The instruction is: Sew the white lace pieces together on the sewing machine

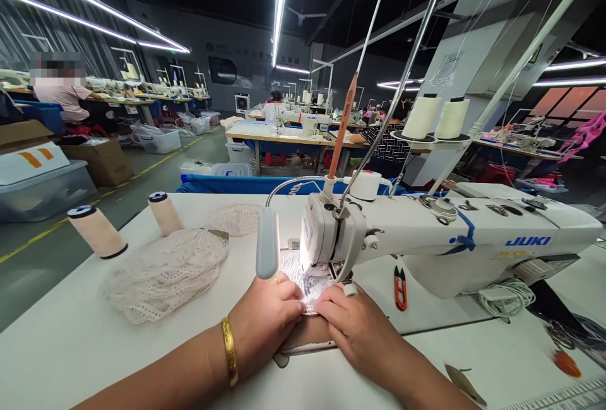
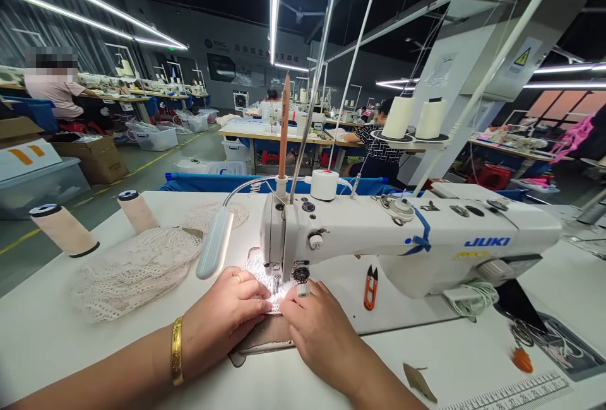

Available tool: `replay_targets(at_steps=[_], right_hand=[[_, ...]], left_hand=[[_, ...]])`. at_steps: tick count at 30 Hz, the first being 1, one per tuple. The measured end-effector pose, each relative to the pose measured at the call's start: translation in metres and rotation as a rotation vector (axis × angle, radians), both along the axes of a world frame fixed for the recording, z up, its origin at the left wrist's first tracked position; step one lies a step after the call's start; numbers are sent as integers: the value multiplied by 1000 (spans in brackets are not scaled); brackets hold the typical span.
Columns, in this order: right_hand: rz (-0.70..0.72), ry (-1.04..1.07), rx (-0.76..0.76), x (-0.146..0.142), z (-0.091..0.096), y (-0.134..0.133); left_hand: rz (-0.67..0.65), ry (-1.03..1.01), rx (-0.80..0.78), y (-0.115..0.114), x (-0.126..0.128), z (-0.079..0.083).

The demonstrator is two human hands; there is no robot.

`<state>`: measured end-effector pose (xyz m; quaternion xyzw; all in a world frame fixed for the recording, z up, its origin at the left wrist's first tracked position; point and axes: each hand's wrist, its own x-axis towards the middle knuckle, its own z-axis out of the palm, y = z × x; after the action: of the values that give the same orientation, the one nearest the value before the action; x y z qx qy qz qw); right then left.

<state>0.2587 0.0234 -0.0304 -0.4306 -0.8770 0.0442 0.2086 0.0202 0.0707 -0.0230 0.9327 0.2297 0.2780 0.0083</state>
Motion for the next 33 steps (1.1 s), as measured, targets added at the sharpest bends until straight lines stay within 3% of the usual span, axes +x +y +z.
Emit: replay_targets(at_steps=[10,33], right_hand=[[63,53,58,0,0,-2],[-104,52,50,-2,-10,10]], left_hand=[[-108,-61,29,-9,3,-2],[12,33,105,16,3,-8]])
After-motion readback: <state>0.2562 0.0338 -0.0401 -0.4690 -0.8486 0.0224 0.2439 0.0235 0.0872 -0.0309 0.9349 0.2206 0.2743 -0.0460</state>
